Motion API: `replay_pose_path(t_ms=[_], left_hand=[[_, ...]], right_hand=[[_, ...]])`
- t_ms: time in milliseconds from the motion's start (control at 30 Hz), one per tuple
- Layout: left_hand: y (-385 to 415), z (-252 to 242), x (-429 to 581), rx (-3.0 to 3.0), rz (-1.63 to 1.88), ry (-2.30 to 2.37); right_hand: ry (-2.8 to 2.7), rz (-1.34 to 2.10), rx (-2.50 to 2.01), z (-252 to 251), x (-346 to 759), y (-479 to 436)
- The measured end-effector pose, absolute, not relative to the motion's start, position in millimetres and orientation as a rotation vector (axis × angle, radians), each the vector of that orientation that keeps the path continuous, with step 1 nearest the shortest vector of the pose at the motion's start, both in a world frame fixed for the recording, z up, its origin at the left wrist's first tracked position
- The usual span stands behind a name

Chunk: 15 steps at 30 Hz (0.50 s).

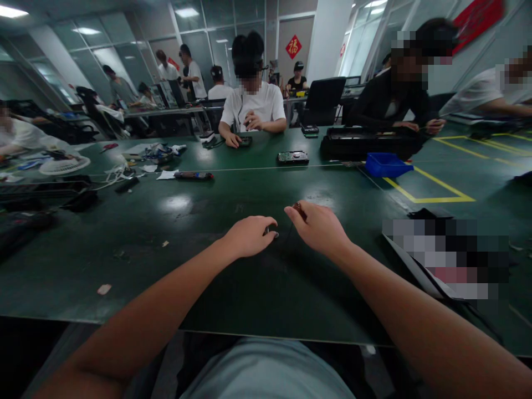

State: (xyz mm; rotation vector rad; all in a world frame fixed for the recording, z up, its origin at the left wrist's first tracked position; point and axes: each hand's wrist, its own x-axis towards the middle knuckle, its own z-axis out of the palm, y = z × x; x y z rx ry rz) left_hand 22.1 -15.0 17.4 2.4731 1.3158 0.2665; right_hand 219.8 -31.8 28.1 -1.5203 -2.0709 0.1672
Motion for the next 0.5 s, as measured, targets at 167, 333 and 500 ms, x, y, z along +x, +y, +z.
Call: replay_pose_path(t_ms=[167,333,500], left_hand=[[-9.9,7.7,31.2,2.622,0.082,1.331],[-7.0,7.0,28.7,2.616,0.124,1.355],[18.3,22.1,-4.7,2.357,0.565,1.343]], right_hand=[[-2.059,0.190,-1.514,27.9,220.0,-31.5],[-2.062,0.197,-1.508,27.7,220.1,-31.3],[-2.050,0.209,-1.506,29.1,220.1,-32.4]])
